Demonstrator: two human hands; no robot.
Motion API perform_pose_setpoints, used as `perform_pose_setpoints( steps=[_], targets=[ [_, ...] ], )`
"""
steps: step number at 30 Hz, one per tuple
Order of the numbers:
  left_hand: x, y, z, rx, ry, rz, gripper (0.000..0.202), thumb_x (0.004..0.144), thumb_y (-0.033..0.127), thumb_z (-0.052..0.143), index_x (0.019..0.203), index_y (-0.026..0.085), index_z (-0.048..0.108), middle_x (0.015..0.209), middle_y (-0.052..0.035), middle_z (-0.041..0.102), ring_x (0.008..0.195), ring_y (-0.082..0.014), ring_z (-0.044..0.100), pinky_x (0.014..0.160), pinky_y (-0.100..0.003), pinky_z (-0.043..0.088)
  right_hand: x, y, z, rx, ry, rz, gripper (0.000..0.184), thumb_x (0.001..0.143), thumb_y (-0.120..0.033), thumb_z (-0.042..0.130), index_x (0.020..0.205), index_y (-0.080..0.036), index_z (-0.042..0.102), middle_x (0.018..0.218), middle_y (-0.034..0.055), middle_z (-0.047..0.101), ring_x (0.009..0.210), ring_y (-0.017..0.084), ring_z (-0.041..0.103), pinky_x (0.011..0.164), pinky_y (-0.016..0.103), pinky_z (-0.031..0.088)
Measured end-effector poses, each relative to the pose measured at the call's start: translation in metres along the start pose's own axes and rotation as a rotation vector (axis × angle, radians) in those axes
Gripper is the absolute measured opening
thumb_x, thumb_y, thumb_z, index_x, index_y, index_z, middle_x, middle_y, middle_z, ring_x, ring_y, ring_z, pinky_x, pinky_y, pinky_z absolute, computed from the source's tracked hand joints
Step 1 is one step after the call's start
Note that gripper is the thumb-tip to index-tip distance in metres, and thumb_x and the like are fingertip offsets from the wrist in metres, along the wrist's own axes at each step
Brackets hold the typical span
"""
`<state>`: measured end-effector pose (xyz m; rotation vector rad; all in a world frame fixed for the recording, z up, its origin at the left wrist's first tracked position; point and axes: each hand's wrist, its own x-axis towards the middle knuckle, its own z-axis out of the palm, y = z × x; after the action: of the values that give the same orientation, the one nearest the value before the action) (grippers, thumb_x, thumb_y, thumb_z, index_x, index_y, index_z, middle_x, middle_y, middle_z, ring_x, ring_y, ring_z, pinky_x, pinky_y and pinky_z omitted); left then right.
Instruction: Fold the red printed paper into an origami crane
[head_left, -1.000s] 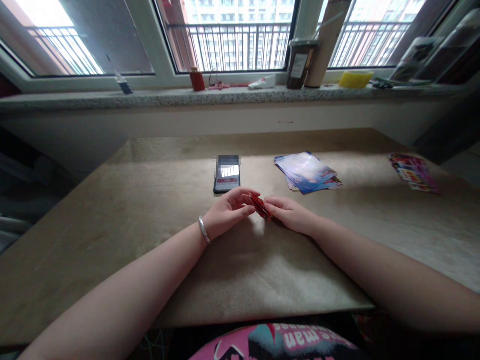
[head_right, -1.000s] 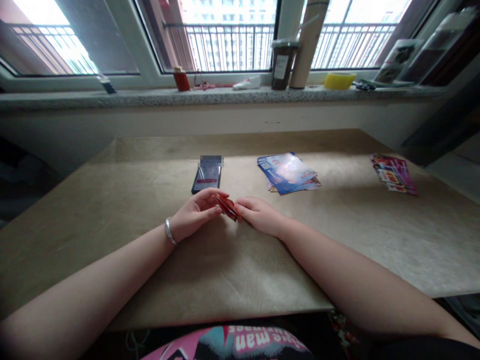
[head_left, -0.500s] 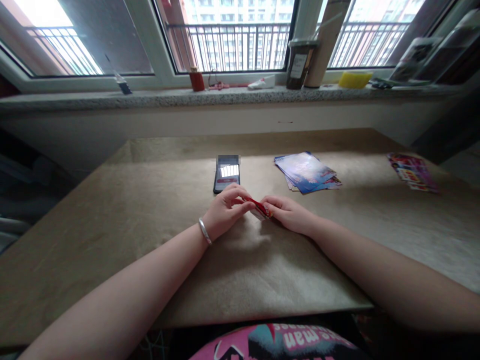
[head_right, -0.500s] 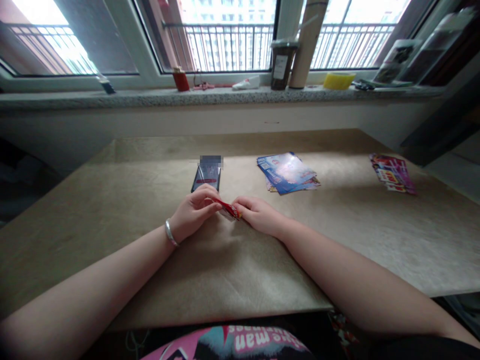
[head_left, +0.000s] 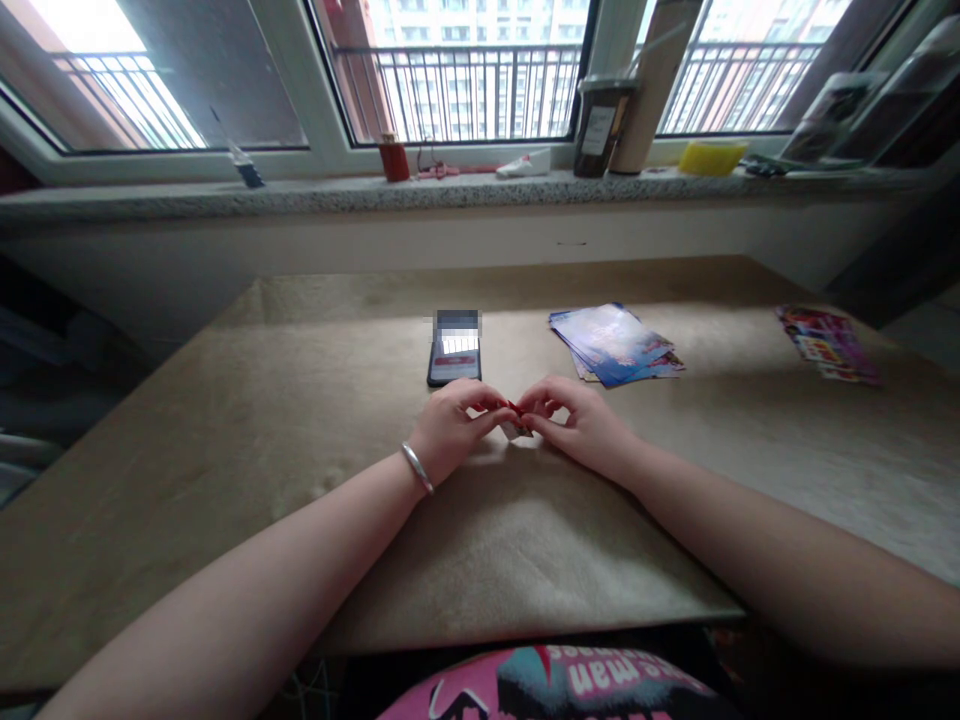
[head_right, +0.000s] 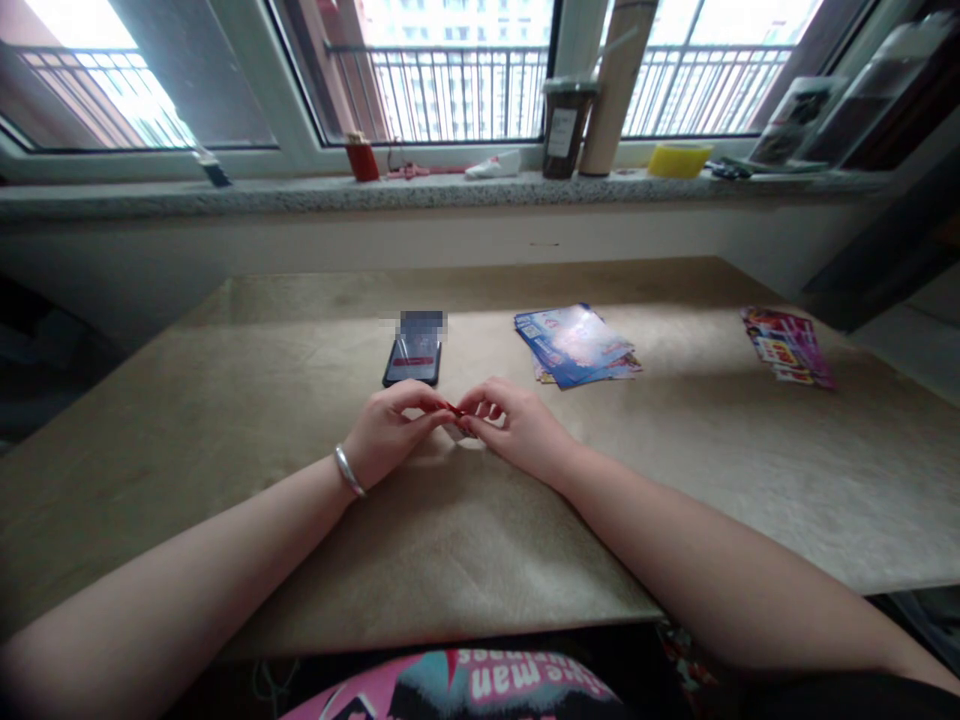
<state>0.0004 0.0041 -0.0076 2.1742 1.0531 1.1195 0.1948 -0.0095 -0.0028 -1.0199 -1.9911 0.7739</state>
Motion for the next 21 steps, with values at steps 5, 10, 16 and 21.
perform_pose_setpoints(
  steps=[5,10,16,21],
  targets=[
    [0.0,0.003,0.001,-0.069,-0.036,-0.017,0.016,0.077,0.03,0.066,0.073,0.015,0.065,0.07,-0.0019,0.065,0.065,-0.0116,0.058,0.061,-0.022,0.048,0.001,0.003,0.002,0.04,-0.003,0.082,0.009,0.079,-0.025,0.056,0.08,-0.017,0.061,0.072,0.0004,0.06,0.065,0.011,0.054,0.058,0.023,0.042],
    [0.0,0.002,0.004,-0.21,-0.121,-0.135,0.019,0.077,0.033,0.065,0.079,0.014,0.064,0.077,-0.0033,0.064,0.068,-0.0122,0.061,0.064,-0.024,0.052,0.001,0.002,0.005,0.02,0.028,0.126,0.009,0.077,-0.025,0.058,0.074,-0.017,0.06,0.065,-0.0006,0.059,0.059,0.01,0.051,0.054,0.023,0.039],
    [-0.001,0.001,0.006,-0.363,-0.204,-0.23,0.024,0.076,0.033,0.066,0.088,0.012,0.063,0.084,-0.0067,0.066,0.072,-0.0138,0.063,0.066,-0.025,0.052,0.0,0.004,0.006,0.04,0.079,0.137,0.01,0.076,-0.027,0.057,0.074,-0.018,0.059,0.066,-0.0005,0.059,0.058,0.01,0.051,0.054,0.023,0.04],
    [0.002,-0.001,0.01,-0.303,-0.168,-0.221,0.021,0.078,0.034,0.063,0.082,0.013,0.063,0.077,-0.0052,0.066,0.07,-0.014,0.062,0.067,-0.026,0.051,-0.001,0.001,0.003,0.104,0.072,0.171,0.009,0.076,-0.027,0.057,0.075,-0.018,0.057,0.061,-0.0018,0.056,0.055,0.01,0.049,0.051,0.023,0.038]
  ],
)
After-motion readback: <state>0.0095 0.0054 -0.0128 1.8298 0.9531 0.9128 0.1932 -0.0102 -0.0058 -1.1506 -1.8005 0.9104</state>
